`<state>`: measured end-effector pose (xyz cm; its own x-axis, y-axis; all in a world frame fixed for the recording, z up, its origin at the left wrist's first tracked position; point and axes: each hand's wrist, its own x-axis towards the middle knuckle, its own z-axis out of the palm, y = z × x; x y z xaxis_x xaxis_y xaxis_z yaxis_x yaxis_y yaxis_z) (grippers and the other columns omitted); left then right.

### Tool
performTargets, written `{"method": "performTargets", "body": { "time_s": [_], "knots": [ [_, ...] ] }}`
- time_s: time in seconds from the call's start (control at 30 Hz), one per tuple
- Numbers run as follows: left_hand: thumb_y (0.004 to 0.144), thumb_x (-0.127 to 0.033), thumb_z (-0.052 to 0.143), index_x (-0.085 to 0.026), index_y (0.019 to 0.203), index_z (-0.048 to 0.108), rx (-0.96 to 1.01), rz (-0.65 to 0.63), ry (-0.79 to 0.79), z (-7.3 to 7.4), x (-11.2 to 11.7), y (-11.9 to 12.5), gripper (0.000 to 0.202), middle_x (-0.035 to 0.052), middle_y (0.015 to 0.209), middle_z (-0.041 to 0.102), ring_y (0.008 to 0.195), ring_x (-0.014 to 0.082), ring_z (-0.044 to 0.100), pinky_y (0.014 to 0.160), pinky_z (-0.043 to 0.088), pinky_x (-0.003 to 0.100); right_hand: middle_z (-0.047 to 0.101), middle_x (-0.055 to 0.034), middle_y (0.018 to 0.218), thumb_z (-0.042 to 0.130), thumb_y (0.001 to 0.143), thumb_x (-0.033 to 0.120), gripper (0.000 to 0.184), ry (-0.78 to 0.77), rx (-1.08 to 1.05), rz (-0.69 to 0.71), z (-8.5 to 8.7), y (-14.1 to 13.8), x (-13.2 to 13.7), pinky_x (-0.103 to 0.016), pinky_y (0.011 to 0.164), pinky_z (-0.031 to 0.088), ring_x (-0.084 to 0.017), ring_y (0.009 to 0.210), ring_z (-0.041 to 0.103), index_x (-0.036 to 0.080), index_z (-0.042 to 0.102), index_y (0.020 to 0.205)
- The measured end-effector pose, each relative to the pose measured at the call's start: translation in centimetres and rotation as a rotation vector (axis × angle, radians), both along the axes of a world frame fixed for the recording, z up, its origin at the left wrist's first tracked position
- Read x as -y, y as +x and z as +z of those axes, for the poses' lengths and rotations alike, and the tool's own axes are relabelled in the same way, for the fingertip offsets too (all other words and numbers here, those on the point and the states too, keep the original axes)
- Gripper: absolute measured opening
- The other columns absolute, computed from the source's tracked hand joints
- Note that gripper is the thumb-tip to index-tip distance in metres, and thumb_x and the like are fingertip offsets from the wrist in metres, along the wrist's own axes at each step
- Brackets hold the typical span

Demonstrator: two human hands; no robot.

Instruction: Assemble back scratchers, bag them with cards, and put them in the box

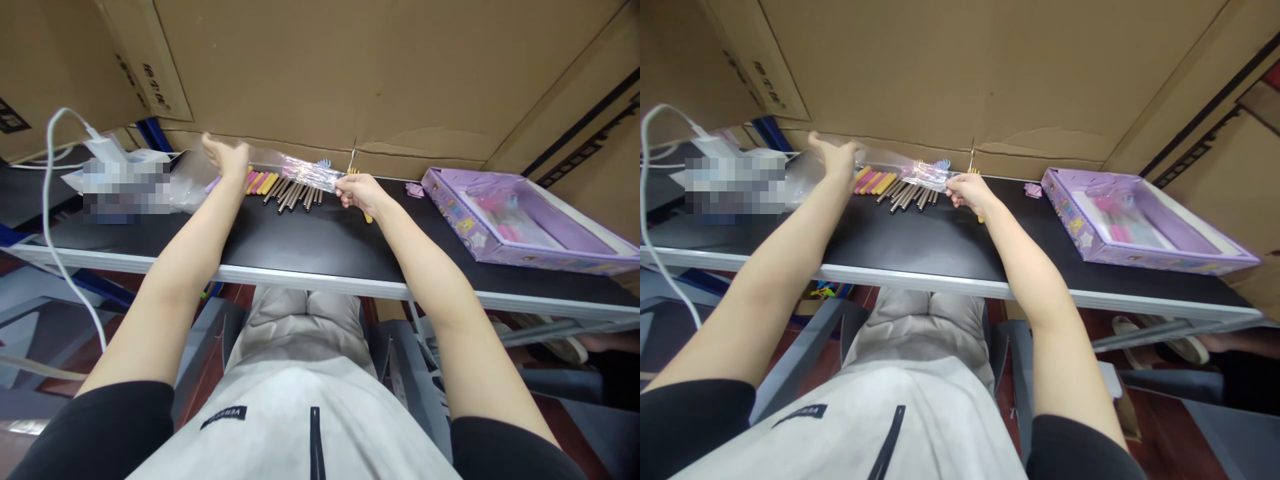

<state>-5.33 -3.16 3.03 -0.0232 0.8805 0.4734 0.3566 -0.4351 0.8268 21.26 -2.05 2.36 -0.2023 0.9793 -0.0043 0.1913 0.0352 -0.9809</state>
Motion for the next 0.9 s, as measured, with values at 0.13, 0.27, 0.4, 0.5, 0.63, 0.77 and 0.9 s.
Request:
{"method": "performTargets", "body": {
  "time_s": [0.13,0.27,0.4,0.5,0.63,0.77,0.9],
  "knots": [
    [0.073,-0.094,0.067,-0.024,0.149,0.054,-0.298,-0.08,0.142,-1.1,0.1,2.0,0.104,0.0155,0.146,0.066,0.166,0.0401,0.023,0.126,0.015,0.056,0.059,0.0039,0.058,0.084,0.089,0.015,0.023,0.021,-0.026,0.005,-0.1,-0.2,0.1,-0.02,0.049,0.044,-0.005,0.045,0.045,0.015,0.063,0.078],
    [0.069,-0.082,0.078,-0.024,0.159,0.046,-0.612,-0.153,0.236,-2.6,-0.8,3.8,0.112,0.0199,0.168,0.048,0.166,0.0493,0.018,0.129,0.0,0.068,0.059,0.0036,0.056,0.083,0.087,0.014,0.019,0.008,-0.041,0.034,0.2,-0.5,0.6,-0.019,0.045,0.042,-0.005,0.043,0.045,0.015,0.066,0.079],
    [0.087,-0.052,0.068,-0.025,0.152,0.054,-0.742,-0.096,0.312,-3.8,-1.8,4.3,0.072,0.0182,0.159,0.057,0.158,0.0452,0.037,0.131,0.0,0.07,0.06,0.0033,0.055,0.081,0.085,0.012,0.021,0.005,-0.051,0.098,0.5,-0.9,1.3,-0.019,0.044,0.042,-0.006,0.042,0.046,0.015,0.064,0.074],
    [0.094,-0.031,0.051,-0.026,0.132,0.066,-0.75,-0.047,0.323,-4.3,-2.1,4.3,0.041,0.0166,0.134,0.071,0.139,0.0408,0.057,0.13,0.008,0.07,0.061,0.002,0.055,0.084,0.085,0.013,0.028,-0.006,-0.007,0.117,0.5,-1.2,1.6,-0.02,0.042,0.041,-0.006,0.041,0.046,0.016,0.061,0.068],
    [0.09,-0.022,0.051,-0.024,0.121,0.069,-0.776,-0.056,0.348,-4.4,-2.2,4.6,0.035,0.0171,0.122,0.071,0.127,0.0399,0.063,0.125,0.026,0.068,0.056,0.0022,0.051,0.086,0.088,0.02,0.041,-0.009,0.068,0.082,0.4,-1.4,1.8,-0.02,0.039,0.036,-0.006,0.038,0.042,0.018,0.054,0.062],
    [0.09,-0.021,0.055,-0.021,0.122,0.069,-0.833,-0.047,0.316,-4.1,-1.8,5.2,0.035,0.0191,0.127,0.068,0.124,0.0386,0.064,0.109,0.046,0.056,0.049,0.0046,0.047,0.084,0.092,0.024,0.048,0.025,0.188,0.025,0.2,-1.5,1.7,-0.02,0.04,0.031,-0.005,0.038,0.039,0.02,0.047,0.061],
    [0.091,-0.019,0.055,-0.017,0.117,0.07,-0.939,0.007,0.242,-3.8,-1.2,5.5,0.03,0.0183,0.124,0.069,0.117,0.0342,0.069,0.096,0.053,0.043,0.061,0.0003,0.062,0.081,0.093,0.029,0.029,0.21,0.444,0.007,-0.7,-1.1,0.8,-0.023,0.049,0.042,-0.009,0.047,0.051,0.017,0.061,0.076]
  ]
}}
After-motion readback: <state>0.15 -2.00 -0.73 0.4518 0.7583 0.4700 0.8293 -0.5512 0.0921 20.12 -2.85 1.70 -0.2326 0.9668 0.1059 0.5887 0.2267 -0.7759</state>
